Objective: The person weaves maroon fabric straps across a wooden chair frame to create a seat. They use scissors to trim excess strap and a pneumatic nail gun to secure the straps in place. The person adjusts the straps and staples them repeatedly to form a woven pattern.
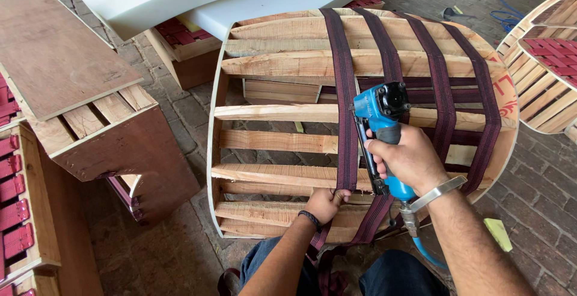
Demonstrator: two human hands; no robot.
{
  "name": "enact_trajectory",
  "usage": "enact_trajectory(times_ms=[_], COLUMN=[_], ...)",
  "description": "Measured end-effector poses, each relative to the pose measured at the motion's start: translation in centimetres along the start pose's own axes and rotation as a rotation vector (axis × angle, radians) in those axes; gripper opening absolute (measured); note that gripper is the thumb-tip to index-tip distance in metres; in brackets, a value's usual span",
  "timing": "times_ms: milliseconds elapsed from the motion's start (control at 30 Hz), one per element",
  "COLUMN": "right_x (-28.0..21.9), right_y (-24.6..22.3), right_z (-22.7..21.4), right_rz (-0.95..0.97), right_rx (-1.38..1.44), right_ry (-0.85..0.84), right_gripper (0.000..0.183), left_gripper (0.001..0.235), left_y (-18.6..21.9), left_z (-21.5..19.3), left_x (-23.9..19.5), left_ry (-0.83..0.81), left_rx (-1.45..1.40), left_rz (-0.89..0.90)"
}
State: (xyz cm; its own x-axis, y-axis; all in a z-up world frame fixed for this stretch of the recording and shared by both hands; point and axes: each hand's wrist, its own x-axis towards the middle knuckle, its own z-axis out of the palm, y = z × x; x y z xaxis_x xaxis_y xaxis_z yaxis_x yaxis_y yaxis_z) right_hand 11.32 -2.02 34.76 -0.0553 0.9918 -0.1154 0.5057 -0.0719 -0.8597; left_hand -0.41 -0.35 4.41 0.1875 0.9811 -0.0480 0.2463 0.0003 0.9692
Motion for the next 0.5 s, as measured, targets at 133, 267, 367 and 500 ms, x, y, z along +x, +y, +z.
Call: enact_trajectory(times_ms=[133, 267, 367, 500], right_x=[0.5, 1.1, 1.8, 3.7], right_y=[-0.4, -0.2, 0.4, 0.4], right_z=[0.8, 0.6, -0.6, -2.4], right_rz=[-0.024, -0.043, -0.076, -0.032], right_rx=[-0.019, 0.051, 0.153, 0.137], right_ry=[-0.061, -0.121, -0.128, -0.082], right_gripper=[0.015, 0.015, 0.020, 0.010], left_gripper=[0.044, 0.042, 0.035, 0.032], left_y=[0.0, 0.1, -0.7, -2.5], left_z=[-0.3, -0.3, -0.3, 1.3], left_x=[-0.4, -0.4, -0.1, -0.5], left_ry=[0.026, 0.011, 0.038, 0.080], left_rx=[-0.011, -0.016, -0.015, -0.004], left_rz=[0.095, 0.050, 0.066, -0.008])
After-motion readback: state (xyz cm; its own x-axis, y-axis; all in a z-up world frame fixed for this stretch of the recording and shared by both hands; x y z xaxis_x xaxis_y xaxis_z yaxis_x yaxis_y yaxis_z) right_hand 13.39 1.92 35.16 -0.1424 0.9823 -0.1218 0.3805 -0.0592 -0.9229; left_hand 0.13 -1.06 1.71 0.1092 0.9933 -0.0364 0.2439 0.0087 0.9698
